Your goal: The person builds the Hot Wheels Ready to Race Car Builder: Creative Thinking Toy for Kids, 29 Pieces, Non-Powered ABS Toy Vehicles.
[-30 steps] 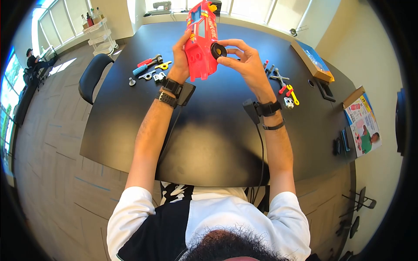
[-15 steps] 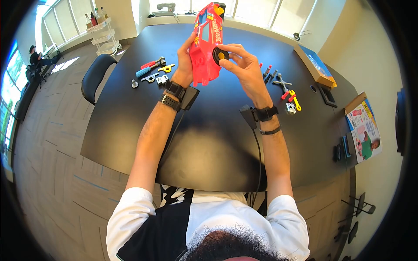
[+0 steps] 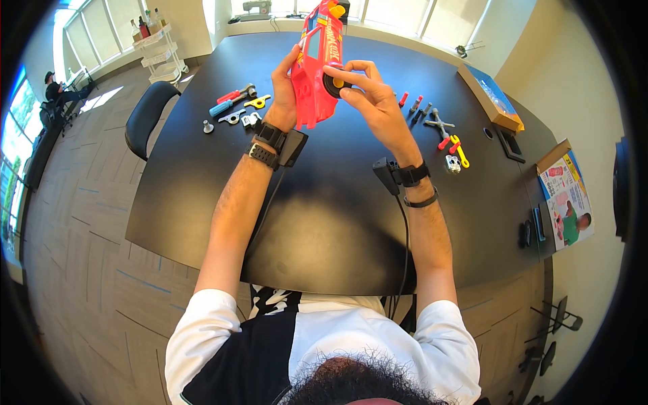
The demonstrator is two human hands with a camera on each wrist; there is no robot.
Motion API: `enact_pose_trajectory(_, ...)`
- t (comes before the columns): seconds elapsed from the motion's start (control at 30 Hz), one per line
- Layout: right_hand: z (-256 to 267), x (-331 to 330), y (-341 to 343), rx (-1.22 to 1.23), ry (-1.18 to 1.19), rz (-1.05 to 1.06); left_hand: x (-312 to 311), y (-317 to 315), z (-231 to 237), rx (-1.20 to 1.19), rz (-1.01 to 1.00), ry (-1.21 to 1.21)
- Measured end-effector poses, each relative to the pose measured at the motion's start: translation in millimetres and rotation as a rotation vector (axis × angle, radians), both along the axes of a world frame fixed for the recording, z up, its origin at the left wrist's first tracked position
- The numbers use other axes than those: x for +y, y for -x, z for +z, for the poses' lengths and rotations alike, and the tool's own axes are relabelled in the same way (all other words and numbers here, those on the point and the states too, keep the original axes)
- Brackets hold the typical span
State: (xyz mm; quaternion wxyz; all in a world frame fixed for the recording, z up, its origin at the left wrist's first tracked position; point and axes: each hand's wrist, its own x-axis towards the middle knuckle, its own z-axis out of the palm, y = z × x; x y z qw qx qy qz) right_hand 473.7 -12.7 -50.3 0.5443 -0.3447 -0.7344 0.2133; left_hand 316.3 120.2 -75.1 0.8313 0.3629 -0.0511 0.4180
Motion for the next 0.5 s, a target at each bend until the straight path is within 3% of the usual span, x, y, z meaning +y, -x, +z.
enact_pose_trajectory(0.37,-2,5,10,0.163,-0.079,-0.008,-3,-1,4,-0.003,0.047,0.014)
enact_pose_trajectory(0.5,-3,7,12,0.139,-0.137,-0.123,-2,1,4,0.0,0.023,0.016)
